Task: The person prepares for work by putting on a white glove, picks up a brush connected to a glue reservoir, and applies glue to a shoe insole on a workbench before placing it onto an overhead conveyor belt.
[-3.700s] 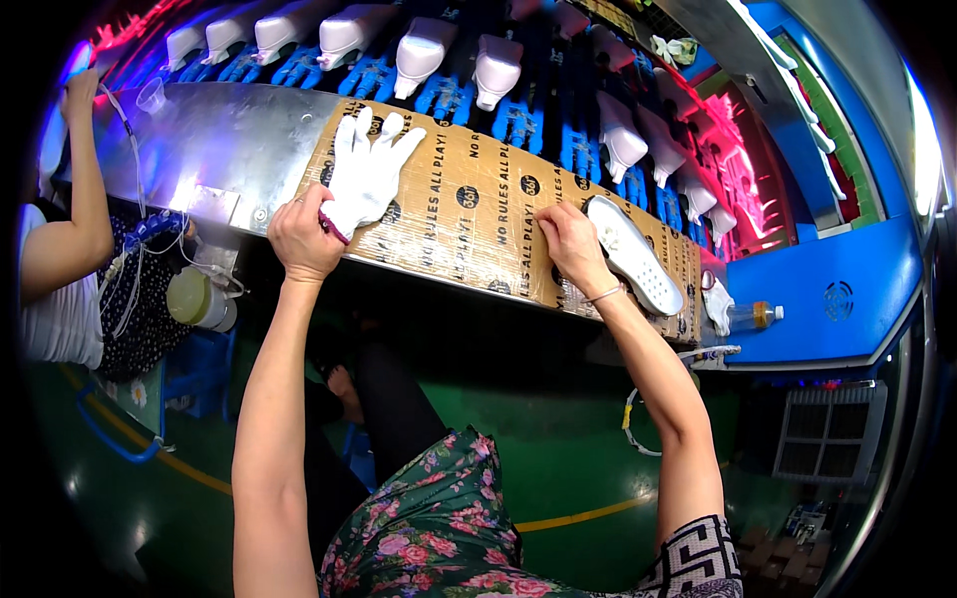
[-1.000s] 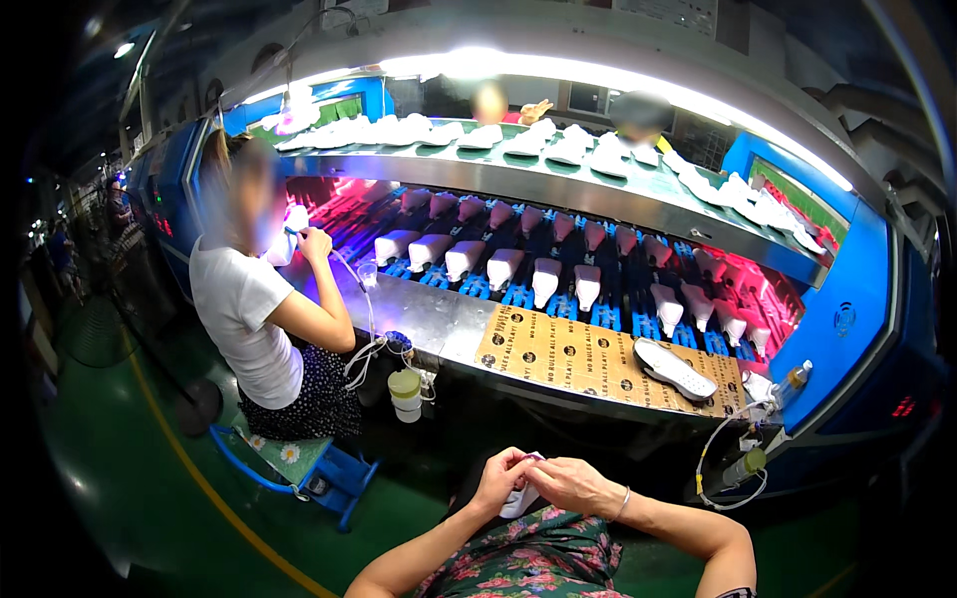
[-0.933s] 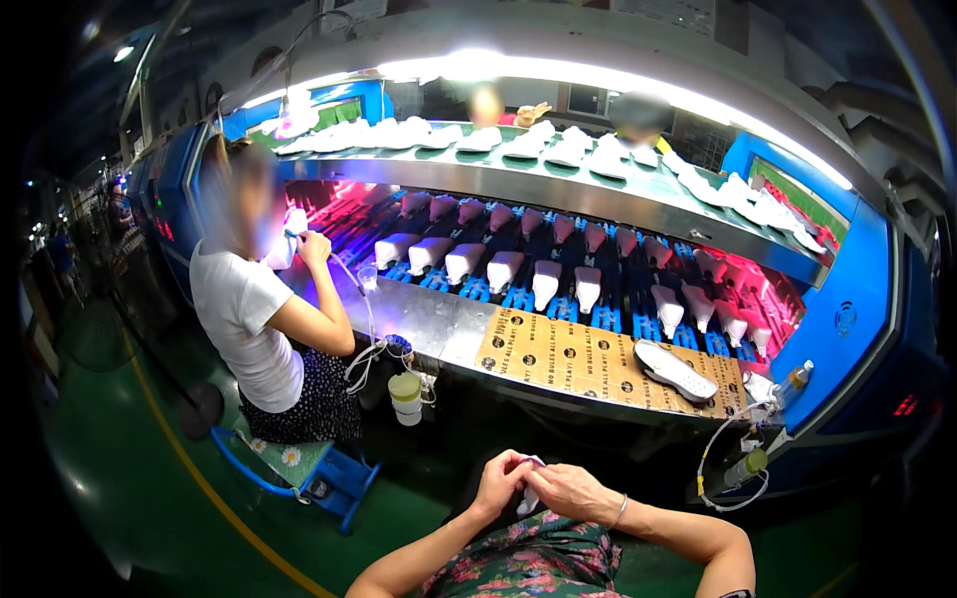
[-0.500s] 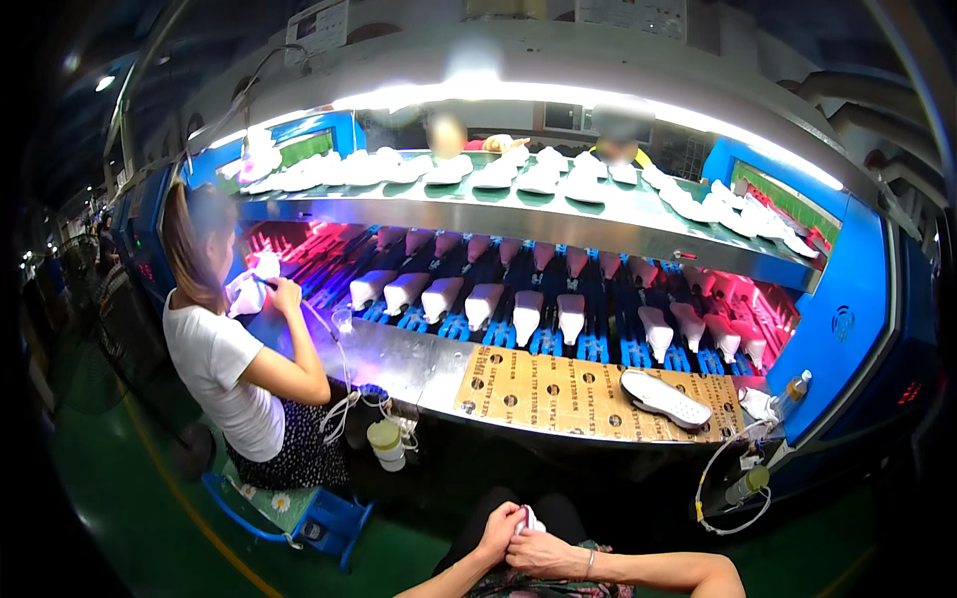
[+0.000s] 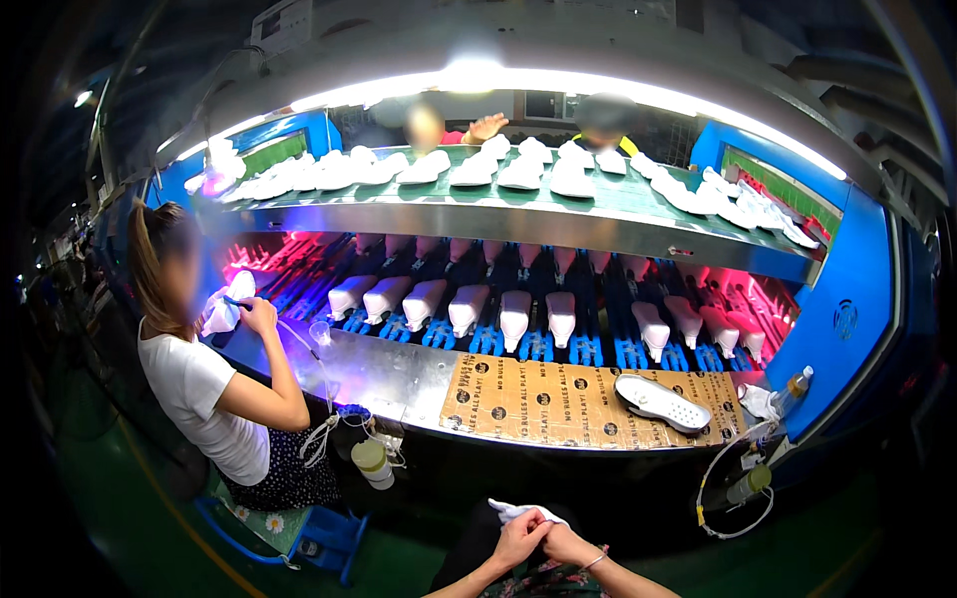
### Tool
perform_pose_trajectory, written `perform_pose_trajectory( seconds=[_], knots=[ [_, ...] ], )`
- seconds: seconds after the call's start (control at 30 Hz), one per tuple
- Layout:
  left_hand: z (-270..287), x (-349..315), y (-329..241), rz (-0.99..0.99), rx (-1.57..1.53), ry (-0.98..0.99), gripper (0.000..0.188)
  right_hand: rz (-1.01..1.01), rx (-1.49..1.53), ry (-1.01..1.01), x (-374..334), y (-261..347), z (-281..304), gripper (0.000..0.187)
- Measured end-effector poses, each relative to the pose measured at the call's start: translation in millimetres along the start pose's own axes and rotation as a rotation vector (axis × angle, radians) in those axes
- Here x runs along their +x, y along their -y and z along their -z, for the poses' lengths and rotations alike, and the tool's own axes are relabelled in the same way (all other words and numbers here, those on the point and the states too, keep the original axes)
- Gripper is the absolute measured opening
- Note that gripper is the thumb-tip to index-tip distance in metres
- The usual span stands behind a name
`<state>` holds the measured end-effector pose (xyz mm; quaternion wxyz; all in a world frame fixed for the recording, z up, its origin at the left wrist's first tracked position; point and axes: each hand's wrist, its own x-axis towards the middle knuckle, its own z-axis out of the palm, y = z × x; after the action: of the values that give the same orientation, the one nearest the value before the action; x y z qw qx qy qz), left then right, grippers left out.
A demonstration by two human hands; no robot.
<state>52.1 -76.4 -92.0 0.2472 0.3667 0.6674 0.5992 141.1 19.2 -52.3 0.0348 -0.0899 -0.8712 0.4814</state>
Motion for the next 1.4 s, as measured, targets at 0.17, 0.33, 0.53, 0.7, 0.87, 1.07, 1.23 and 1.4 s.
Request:
perform_pose_trajectory(
  seconds=[0.17, 0.33, 0.53, 0.7, 0.87, 1.07, 1.23, 1.4],
  knots=[
    [1, 2, -28, 0.022, -0.027, 0.007, 0.020, -0.251, 0.973, -0.099, 13, -33, -8, 0.026],
    [-9, -18, -29, 0.039, -0.041, -0.006, 0.020, -0.196, 1.416, -0.459, 10, -34, -17, 0.030],
    [-13, -42, -33, -0.090, 0.120, 0.093, 0.021, -0.100, 0.548, -0.508, -12, -45, -37, 0.022],
    [-7, -36, -58, -0.280, 0.345, 0.231, 0.019, -0.280, 1.143, 0.132, 23, -21, -24, 0.049],
    [-13, -34, -70, -0.356, 0.333, 0.178, 0.016, 0.030, 1.109, 0.120, 39, -23, -7, 0.049],
    [0, -15, -54, -0.188, 0.247, 0.107, 0.010, -0.130, 1.349, 0.189, 69, -6, 4, 0.091],
    [5, -5, -24, -0.201, 0.280, -0.155, 0.012, 0.085, 1.179, -0.207, 97, -7, -4, 0.066],
    [-6, 13, 0, -0.114, 0.136, -0.449, 0.012, 0.323, 1.171, -0.457, 118, -2, -2, 0.043]
  ],
)
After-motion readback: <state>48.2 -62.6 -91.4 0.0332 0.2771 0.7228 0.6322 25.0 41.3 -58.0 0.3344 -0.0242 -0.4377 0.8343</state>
